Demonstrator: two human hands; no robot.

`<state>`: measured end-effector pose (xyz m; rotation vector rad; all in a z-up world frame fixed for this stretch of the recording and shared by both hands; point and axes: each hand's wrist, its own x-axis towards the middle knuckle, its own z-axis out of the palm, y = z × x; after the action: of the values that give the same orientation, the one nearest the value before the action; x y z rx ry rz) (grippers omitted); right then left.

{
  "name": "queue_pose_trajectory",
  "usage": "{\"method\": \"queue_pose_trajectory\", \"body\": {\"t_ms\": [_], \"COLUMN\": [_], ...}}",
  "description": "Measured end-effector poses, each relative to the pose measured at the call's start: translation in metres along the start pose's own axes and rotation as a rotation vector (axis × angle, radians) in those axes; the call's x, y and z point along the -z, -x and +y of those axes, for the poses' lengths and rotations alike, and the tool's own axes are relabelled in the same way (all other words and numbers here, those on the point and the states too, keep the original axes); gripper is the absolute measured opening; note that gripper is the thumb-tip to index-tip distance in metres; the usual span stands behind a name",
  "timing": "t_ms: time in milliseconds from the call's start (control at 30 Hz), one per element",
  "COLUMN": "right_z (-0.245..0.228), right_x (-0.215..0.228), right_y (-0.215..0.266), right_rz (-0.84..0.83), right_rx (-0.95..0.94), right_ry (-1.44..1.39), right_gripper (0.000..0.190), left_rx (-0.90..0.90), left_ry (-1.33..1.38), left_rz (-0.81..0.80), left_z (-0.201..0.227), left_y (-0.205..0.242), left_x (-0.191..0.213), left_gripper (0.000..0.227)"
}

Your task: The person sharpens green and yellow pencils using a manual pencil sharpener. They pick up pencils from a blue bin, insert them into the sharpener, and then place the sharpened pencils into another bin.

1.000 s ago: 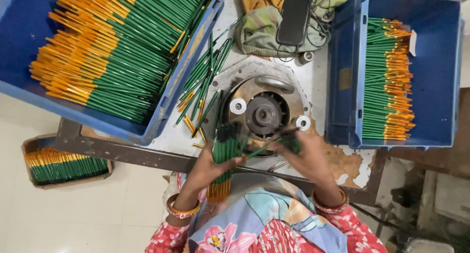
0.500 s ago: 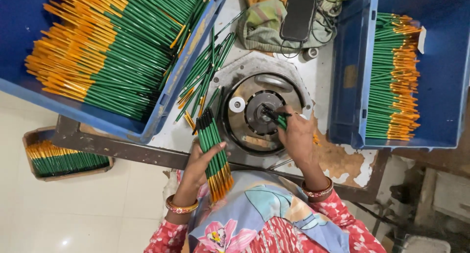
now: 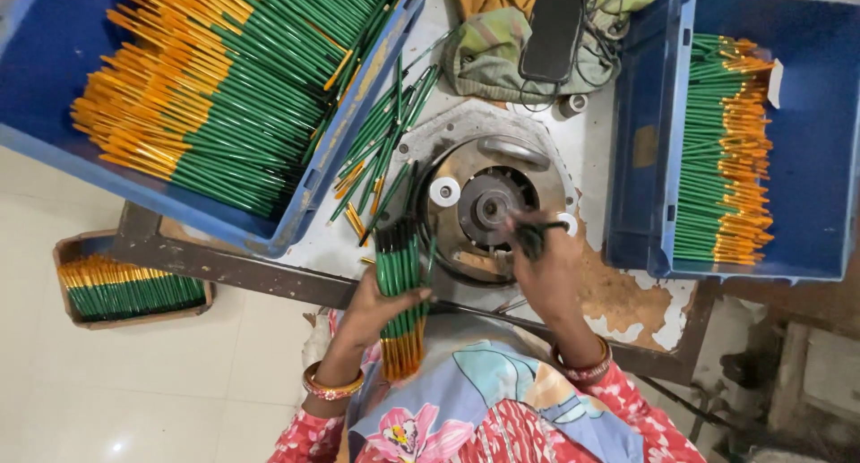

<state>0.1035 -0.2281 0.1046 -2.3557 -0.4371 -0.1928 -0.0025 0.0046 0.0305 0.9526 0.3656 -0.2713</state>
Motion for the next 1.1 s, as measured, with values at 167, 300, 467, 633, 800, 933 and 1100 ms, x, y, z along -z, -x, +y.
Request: {"method": "queue_pose_trajectory", "body": {"t_ms": [167, 300, 467, 633, 800, 933, 1100], "right_z": [-0.020, -0.018, 0.027, 0.035, 0.037, 0.045, 0.043], "right_x": [0.016, 0.053, 0.016, -0.007, -0.013, -0.027, -0.023], "right_y": [0.002, -0.007, -0.011, -0.017, -0.012, -0.011, -0.015], "right_rz": [-0.565, -0.326, -0.099, -0.295, -0.186, -0.158, -0.263], "right_rx": [0.078, -0.102, -0.078, 0.022, -0.011, -0.041, -0.013], "right_ry": [0.034, -0.127, 0.169, 0.385, 0.201, 0.294, 0.325], "right_gripper": [0.031, 0.031, 0.035, 0.051, 0.045, 0.041, 0.046], "left_rx": [-0.180, -0.067, 0.099, 0.114, 0.127, 0.031, 0.162], "left_ry": [-0.375, -0.387, 0.083, 0.161, 0.197, 0.210, 0.150], "left_rz": [-0.111, -0.142, 0.119, 0.203, 0.185, 0.176, 0.177], "left_z": [0.014, 0.004, -0.008, -0.035, -0.033, -0.018, -0.036], "left_y": [0.009, -0.012, -0.014, -0.014, -0.020, -0.021, -0.016], "left_x": [-0.024, -0.014, -0.009, 0.007, 0.011, -0.001, 0.013], "left_gripper": [0.037, 0.042, 0.032, 0.035, 0.035, 0.035, 0.032]}}
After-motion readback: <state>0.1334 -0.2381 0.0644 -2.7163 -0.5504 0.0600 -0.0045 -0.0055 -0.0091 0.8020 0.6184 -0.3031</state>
